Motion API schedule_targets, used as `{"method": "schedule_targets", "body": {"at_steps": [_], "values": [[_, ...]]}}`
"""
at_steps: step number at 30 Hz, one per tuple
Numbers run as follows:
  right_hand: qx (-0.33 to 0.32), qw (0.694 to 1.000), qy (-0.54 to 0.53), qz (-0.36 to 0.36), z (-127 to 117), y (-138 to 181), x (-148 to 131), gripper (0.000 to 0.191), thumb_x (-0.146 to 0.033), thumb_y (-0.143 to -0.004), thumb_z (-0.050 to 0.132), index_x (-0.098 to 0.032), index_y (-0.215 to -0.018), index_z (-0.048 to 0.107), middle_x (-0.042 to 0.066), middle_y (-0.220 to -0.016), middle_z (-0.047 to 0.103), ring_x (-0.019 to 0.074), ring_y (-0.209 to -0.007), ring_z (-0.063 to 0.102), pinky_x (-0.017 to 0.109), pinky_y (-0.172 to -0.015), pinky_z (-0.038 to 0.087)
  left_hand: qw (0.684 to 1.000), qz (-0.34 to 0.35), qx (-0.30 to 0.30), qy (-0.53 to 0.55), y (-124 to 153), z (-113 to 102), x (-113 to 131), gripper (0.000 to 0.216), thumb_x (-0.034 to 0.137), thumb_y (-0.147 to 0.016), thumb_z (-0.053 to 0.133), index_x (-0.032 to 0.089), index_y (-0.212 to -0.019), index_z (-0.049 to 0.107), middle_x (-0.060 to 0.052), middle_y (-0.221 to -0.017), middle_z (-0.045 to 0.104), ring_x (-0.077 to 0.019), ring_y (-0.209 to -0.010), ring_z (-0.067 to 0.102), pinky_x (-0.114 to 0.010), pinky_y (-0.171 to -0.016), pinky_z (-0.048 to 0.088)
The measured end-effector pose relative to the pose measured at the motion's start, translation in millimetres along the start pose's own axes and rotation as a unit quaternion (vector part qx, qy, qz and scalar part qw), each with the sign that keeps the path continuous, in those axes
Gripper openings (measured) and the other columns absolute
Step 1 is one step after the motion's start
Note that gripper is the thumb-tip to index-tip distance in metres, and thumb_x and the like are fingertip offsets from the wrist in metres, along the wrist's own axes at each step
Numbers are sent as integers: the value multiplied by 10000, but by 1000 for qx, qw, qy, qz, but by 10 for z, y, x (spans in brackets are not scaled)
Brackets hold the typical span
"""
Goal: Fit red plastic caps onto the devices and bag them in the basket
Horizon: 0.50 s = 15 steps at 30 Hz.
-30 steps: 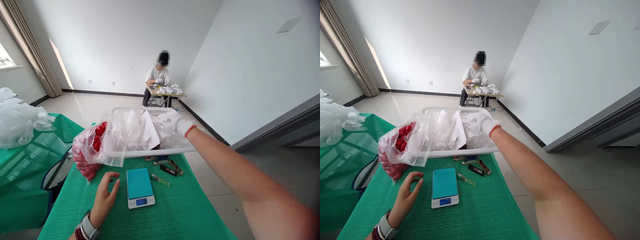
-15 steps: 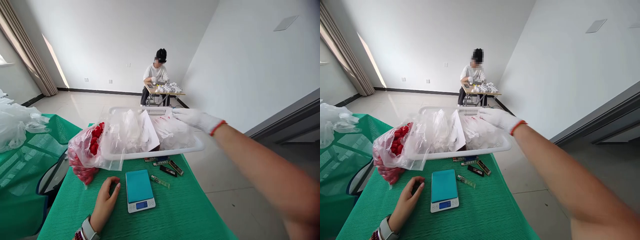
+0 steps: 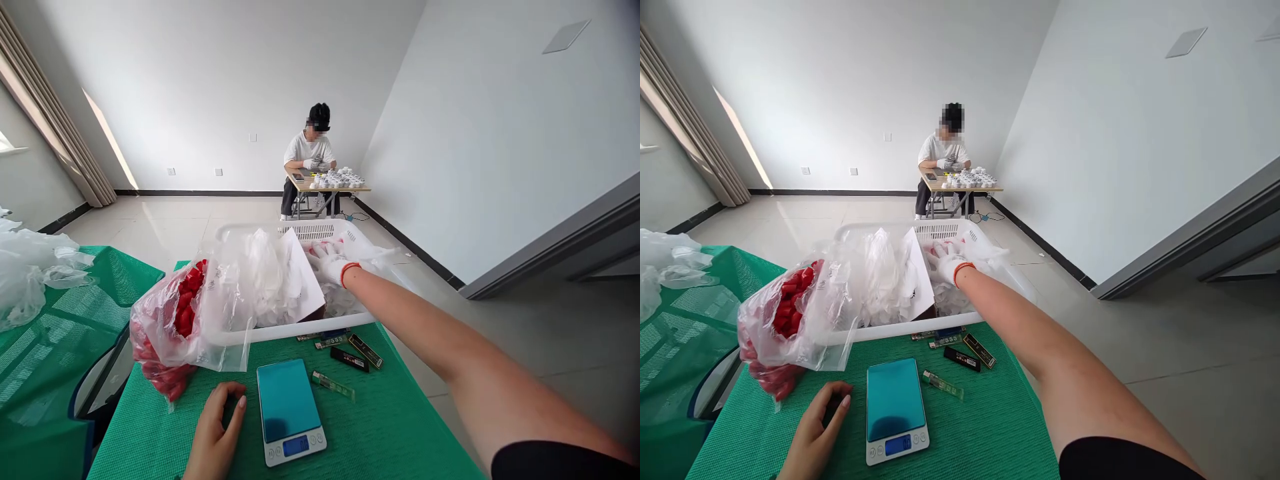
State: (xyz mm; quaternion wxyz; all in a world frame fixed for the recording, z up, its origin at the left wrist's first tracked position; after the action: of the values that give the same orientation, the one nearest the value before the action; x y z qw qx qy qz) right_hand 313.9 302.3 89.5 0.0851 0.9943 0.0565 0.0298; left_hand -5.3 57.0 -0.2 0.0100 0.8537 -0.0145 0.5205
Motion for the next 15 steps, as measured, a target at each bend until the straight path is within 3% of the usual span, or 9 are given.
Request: {"method": "schedule_targets", "body": {"at_steps": [3, 7, 11, 15], "values": [[-1, 1000, -5, -4, 68, 11, -15, 819, -650, -794, 524, -366, -1540, 338, 86, -1681, 76, 537, -1473, 99, 784, -1080, 191, 1000, 14, -9, -15, -9, 16, -21, 434, 611, -898, 531, 217, -970, 699, -95, -1005, 723, -282, -974, 687, -420, -892, 574], [10, 1000, -19, -11, 76, 37, -87, 888, -576, -730, 638, -317, -1533, 361, 124, -1651, 191, 525, -1471, 126, 751, -1104, 202, 998, 26, -31, -38, -17, 32, -46, 405, 579, -917, 525, 223, -994, 703, -98, -1024, 727, -279, -980, 695, -403, -872, 588], [32, 999, -31, -26, -50, 142, -188, 752, -531, -779, 635, -358, -1480, 423, 84, -1595, 339, 438, -1486, 197, 652, -1148, 258, 998, 27, -27, -42, -18, 14, -18, 397, 579, -915, 534, 227, -986, 703, -91, -1018, 728, -277, -970, 698, -392, -860, 592], [55, 997, -30, -43, -252, 313, -268, 707, -525, -853, 609, -270, -1486, 424, 137, -1574, 364, 406, -1460, 286, 668, -1142, 268, 999, 34, -10, -33, -11, 1, 66, 387, 576, -919, 530, 228, -956, 694, -81, -987, 719, -269, -949, 687, -399, -856, 581]]}}
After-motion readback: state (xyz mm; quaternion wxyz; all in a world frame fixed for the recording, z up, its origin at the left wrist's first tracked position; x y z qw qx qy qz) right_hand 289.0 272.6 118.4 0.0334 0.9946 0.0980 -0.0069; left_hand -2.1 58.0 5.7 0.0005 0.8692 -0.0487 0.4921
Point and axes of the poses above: each hand's wrist, its own y-axis away from the middle knuckle, its own z-axis out of the palm, x = y × z, the point moved 8 cm from there along -y, towards the middle knuckle
